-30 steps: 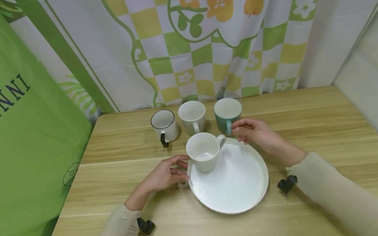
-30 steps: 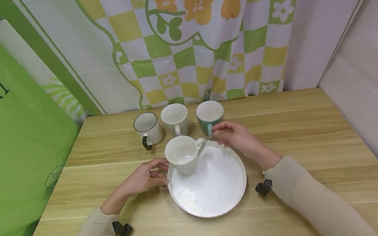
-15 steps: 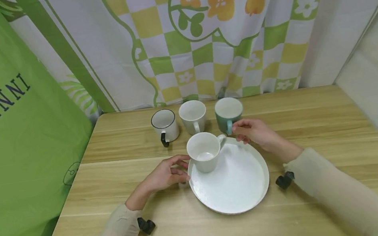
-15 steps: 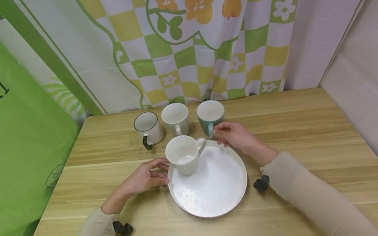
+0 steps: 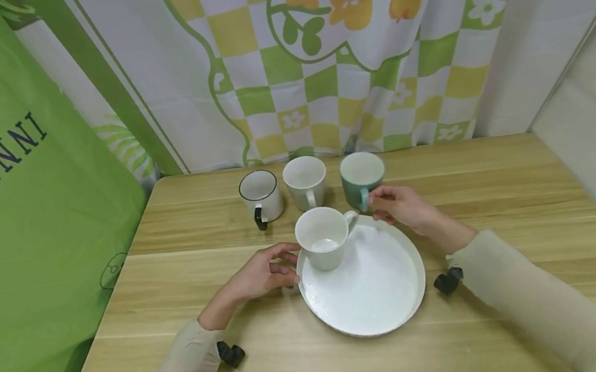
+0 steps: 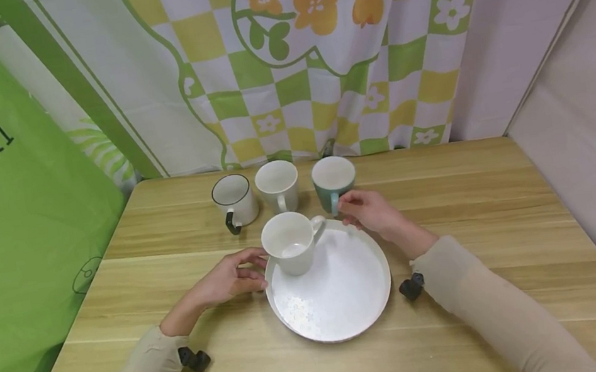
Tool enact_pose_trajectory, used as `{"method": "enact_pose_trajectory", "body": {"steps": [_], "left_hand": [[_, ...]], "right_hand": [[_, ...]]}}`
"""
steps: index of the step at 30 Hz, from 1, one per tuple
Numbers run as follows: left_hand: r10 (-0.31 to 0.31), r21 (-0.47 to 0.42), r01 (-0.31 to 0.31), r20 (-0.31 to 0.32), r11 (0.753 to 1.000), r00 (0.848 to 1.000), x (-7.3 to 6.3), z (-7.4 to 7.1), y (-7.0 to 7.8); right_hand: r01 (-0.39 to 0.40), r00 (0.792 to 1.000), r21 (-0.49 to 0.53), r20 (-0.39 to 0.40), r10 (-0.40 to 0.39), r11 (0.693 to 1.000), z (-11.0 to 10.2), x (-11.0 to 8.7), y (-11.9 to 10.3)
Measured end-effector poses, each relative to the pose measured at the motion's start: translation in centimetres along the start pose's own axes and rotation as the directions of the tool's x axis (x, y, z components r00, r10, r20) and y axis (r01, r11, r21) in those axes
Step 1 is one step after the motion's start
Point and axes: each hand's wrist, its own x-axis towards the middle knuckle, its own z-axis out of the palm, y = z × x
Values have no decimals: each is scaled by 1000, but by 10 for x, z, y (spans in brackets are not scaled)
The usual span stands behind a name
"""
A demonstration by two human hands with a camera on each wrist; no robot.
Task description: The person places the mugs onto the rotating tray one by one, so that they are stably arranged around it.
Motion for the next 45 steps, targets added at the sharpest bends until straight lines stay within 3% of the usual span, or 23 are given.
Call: {"method": "enact_pose_trajectory", "body": {"steps": [13,26,45], "left_hand": [[-10,-23,10,0,1000,1000,1,-1,-1],[-19,-24,18,-9,1000,1000,1,0,-2],[13,-31,-12,6,999,1000,-1,0,-3]], "right_hand": [[24,1000,78,-19,-23,997,-16,-7,7],[-14,1000,23,-13,15,1000,-18,-4,4],[-49,998,45,-47,51,998,-20,-1,2]]}}
